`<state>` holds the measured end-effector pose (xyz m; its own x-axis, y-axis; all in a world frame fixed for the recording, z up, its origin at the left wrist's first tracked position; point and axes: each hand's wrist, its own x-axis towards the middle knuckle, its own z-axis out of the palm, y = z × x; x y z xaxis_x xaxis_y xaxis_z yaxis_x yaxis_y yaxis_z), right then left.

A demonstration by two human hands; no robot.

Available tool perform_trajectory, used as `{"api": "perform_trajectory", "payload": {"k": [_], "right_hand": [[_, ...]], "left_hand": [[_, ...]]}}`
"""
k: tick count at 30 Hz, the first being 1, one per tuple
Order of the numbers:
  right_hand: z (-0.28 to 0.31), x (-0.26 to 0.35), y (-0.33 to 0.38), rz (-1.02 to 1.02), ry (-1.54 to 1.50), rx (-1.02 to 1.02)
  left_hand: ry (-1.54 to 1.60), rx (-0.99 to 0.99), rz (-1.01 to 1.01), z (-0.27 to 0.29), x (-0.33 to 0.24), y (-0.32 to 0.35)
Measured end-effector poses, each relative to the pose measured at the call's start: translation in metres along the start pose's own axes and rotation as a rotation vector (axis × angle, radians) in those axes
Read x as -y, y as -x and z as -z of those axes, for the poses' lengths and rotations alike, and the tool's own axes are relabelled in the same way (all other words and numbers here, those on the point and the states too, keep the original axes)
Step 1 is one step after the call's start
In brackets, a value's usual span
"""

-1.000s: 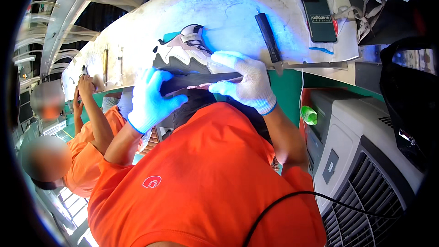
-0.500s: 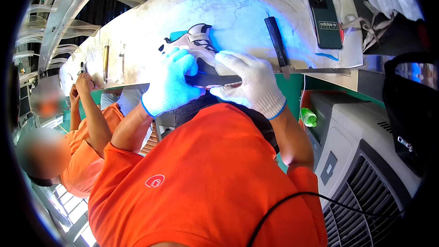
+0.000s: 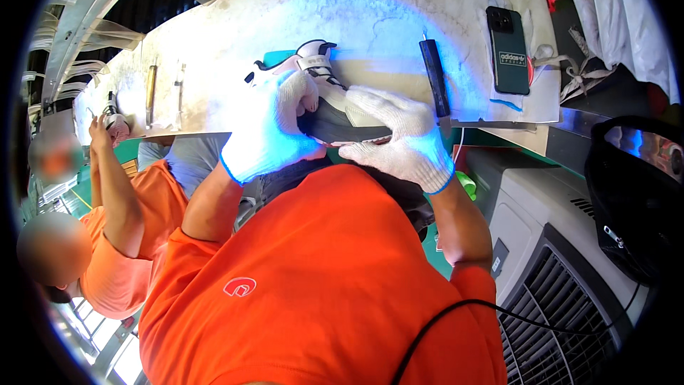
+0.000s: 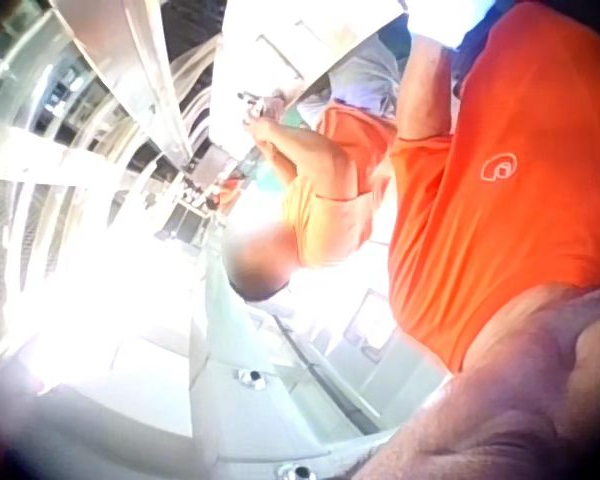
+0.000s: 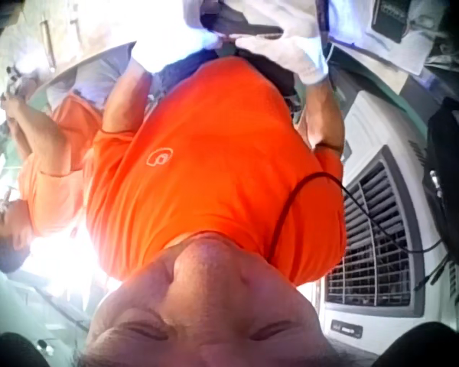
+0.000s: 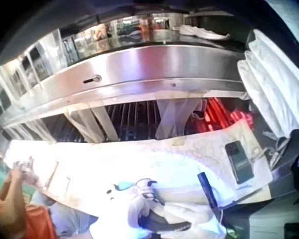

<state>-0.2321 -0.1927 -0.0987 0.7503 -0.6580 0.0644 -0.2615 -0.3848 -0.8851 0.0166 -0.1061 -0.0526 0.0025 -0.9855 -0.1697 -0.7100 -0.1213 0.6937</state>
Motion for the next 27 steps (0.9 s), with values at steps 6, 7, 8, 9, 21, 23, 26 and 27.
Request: {"api": "perform_trajectory", "payload": {"k": [6,7,8,9,21,23,26,27], "right_hand": [[-0.002,0.050,-0.043,-0.386,0.050,0.222],[-0.005,0.051,-0.048,-0.413,0.070,0.240],[-0.007,0.050,-0.051,-0.439,0.090,0.258],[-0.010,0.050,-0.054,-0.457,0.117,0.280],[-0.057,0.017,0.020,-0.161,0.189,-0.556],[-0.057,0.003,0.009,-0.009,0.333,-0.545],[-0.043,-0.020,-0.025,-0.127,-0.014,-0.459],[-0.037,-0.022,-0.043,-0.131,-0.073,-0.374]], "left_hand": [[-0.187,0.040,-0.105,0.008,-0.002,-0.010],[-0.216,0.048,-0.118,0.009,-0.002,-0.010],[-0.194,0.116,-0.103,0.010,0.000,-0.012],[-0.208,0.123,-0.092,0.010,0.002,-0.011],[0.560,-0.286,-0.014,0.027,0.167,0.050],[0.175,-0.321,-0.192,0.030,0.148,0.060],[-0.114,-0.164,-0.271,0.059,0.097,0.030],[-0.223,-0.371,-0.439,0.039,0.124,0.025]]}}
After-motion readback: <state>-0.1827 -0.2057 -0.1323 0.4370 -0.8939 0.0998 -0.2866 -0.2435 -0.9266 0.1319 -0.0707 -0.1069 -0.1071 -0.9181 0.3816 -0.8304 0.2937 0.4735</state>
